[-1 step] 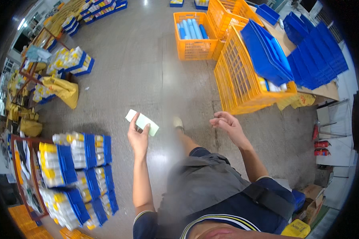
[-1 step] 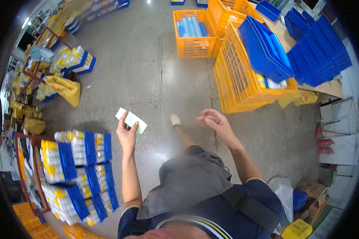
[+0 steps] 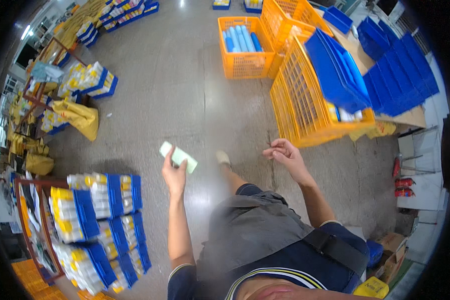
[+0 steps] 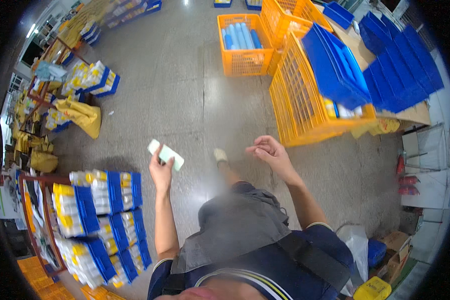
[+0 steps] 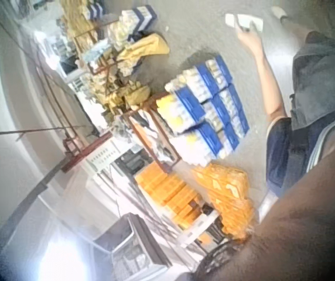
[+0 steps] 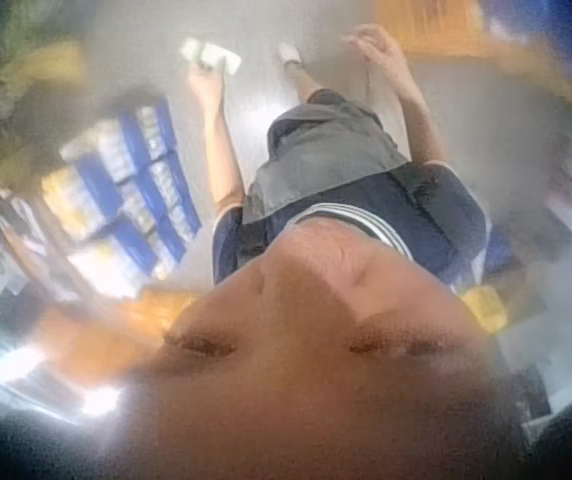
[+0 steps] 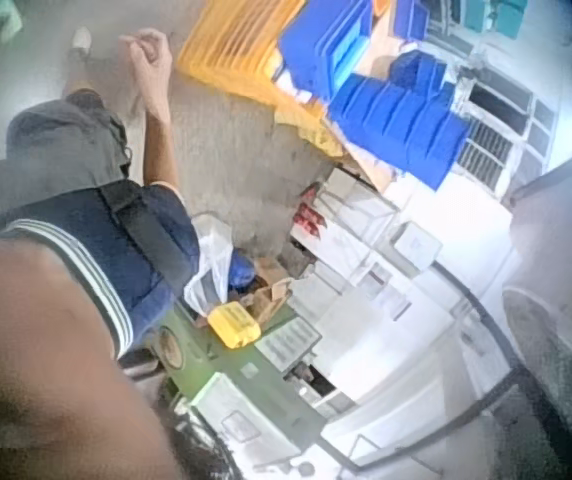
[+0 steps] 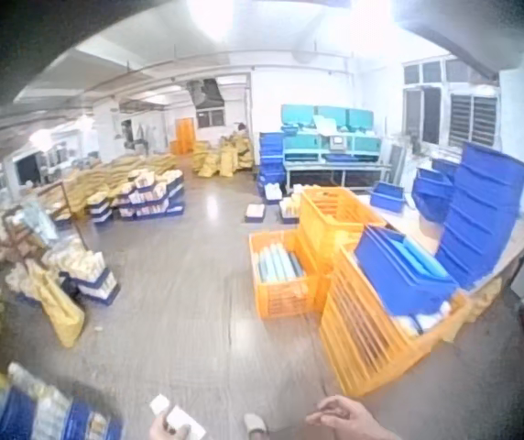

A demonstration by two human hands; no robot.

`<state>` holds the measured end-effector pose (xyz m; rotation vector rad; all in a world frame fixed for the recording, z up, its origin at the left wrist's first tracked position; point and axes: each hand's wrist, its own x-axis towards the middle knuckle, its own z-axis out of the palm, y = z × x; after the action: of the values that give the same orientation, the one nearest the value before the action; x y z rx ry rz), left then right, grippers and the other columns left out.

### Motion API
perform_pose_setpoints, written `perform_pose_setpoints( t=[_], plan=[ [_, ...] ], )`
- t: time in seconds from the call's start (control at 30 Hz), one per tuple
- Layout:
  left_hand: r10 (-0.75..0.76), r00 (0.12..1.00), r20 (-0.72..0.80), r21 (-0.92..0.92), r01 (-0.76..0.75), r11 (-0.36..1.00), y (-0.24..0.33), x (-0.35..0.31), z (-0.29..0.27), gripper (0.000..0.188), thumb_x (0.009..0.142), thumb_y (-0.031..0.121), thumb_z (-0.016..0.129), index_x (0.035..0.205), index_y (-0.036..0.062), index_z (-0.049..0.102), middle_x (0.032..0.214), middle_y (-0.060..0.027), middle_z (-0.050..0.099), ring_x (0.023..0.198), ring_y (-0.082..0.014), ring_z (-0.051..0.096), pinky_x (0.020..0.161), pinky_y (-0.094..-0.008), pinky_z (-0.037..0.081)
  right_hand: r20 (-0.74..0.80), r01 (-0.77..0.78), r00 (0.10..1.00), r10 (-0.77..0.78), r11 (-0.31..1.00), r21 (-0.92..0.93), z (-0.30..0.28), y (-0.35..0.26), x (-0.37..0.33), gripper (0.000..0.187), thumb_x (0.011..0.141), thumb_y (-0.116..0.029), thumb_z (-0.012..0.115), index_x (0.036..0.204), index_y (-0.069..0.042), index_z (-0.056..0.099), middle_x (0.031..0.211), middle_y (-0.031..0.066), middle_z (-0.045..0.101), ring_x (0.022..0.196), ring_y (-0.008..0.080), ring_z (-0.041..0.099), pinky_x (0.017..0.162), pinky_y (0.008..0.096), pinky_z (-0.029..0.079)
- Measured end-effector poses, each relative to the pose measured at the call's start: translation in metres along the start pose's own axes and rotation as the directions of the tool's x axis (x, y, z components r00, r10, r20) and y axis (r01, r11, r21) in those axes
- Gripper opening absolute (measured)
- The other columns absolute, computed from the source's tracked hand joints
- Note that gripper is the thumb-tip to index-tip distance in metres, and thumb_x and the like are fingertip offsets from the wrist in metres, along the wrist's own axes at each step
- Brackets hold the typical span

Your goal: The person picks white slipper uppers from a wire rack, marks them with a pen, and places them back on the rack. The person then walks to a control panel, writes on a notepad, and interacts with the touchscreen using the pen.

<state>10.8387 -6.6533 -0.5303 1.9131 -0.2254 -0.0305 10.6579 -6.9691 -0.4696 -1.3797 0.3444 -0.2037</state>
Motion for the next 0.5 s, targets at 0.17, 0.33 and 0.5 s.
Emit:
perform_pose_setpoints(
  t=[0.17,0.33,0.5],
  plan=[
    [-0.767,0.635,-0.096,0.447,0.716,0.536,-0.295,0.043,-0.049,0.056,0.073,0.007,0.077,0.127,0.0049,0.064,0.129,-0.0202,0.061,0.123,-0.0317,0.058,0.101,-0.043,0.048,-0.067,0.104,0.991,-0.115,0.984,-0.144,0.023,-0.072,0.234,0.023,0.104,-0.021,0.052,0.104,-0.001,0.064,0.091,0.0039,0.066,0.082,0.0099,0.059,0.077,0.0265,0.047],
    [-0.983,0.183,0.018,0.893,0.439,0.098,-0.353,0.023,-0.094,0.044,0.083,0.022,0.07,0.124,0.0062,0.065,0.127,-0.0189,0.062,0.123,-0.0326,0.056,0.101,-0.0438,0.046,0.112,0.549,0.834,-0.54,0.792,-0.268,0.045,-0.153,0.453,0.029,0.101,-0.026,0.056,0.102,0.0,0.069,0.084,0.0054,0.058,0.08,0.0159,0.052,0.077,0.0314,0.043],
    [-0.991,0.117,-0.068,0.759,0.651,0.025,-0.344,0.223,-0.031,0.051,0.086,0.028,0.067,0.131,0.0057,0.06,0.135,-0.0211,0.055,0.128,-0.0356,0.052,0.106,-0.045,0.042,-0.035,0.705,0.691,-0.722,0.663,0.251,0.061,-0.207,0.661,0.024,0.098,-0.027,0.056,0.087,-0.008,0.065,0.079,0.0037,0.054,0.087,0.0202,0.053,0.077,0.033,0.042]
  ],
)
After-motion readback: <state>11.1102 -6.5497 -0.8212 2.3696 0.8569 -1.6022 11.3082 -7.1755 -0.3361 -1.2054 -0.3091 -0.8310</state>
